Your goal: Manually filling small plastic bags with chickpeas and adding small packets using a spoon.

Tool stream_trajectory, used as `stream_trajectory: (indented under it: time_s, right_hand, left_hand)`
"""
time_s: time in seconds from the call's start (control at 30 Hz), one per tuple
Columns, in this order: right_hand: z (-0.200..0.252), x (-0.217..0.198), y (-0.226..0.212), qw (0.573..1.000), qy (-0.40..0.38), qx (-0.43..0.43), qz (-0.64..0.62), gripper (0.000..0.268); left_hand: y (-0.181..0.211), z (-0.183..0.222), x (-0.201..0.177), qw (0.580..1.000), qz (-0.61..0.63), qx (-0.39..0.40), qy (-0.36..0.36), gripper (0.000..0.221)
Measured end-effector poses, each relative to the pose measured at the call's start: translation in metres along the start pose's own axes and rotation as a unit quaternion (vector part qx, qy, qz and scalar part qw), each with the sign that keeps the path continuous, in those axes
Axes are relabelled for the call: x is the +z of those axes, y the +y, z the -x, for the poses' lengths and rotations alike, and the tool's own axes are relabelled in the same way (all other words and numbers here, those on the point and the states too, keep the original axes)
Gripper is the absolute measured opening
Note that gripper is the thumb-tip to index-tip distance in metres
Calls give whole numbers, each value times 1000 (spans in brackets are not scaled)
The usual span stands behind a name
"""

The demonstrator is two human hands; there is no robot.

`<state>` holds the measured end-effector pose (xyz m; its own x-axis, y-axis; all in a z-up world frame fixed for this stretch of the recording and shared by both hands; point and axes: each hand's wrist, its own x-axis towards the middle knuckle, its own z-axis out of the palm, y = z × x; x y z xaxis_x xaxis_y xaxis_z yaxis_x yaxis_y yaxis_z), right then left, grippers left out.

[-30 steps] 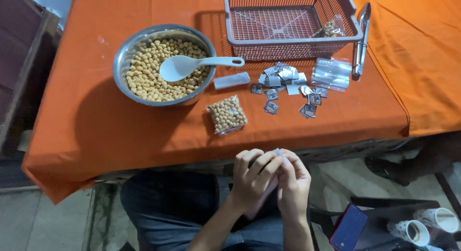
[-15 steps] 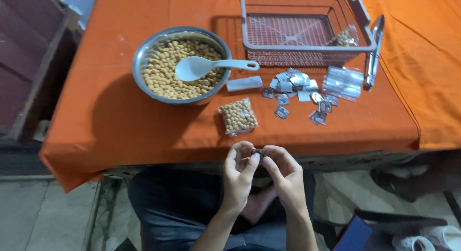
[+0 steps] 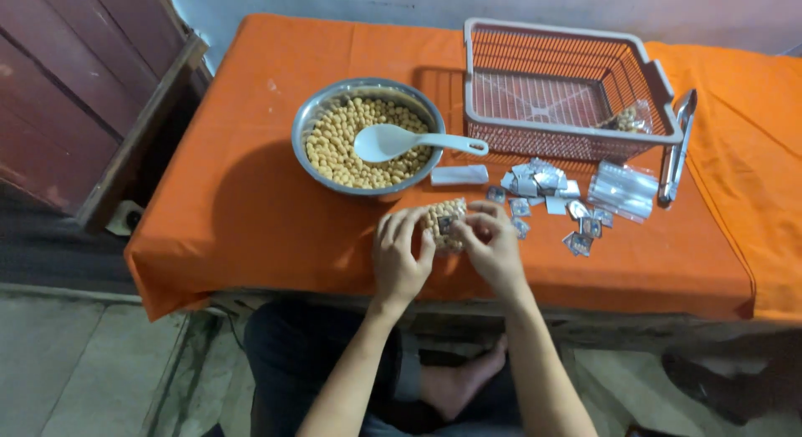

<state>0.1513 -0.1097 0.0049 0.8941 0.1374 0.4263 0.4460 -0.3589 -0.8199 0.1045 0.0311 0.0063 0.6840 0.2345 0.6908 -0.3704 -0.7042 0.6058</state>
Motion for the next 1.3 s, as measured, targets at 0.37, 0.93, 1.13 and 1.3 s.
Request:
stream_trajectory:
  time_s: [0.37, 0.93, 1.13, 1.3]
  right_hand:
    - [-3, 9, 18, 998, 11, 15, 67, 14]
    - [0, 9, -16, 978, 22, -162, 133, 20]
    - [-21, -5, 8, 998, -13, -50, 30, 27]
    - [-46, -26, -1, 965, -245, -13, 92, 58]
  left_hand:
    - [2, 5, 2, 998, -54, 20, 11, 24]
    - [-2, 10, 3, 995, -82, 53, 20, 21]
    - [-5, 9, 5, 1000, -12, -4, 2, 33]
    - [-2, 11, -2, 994, -59, 13, -93, 74]
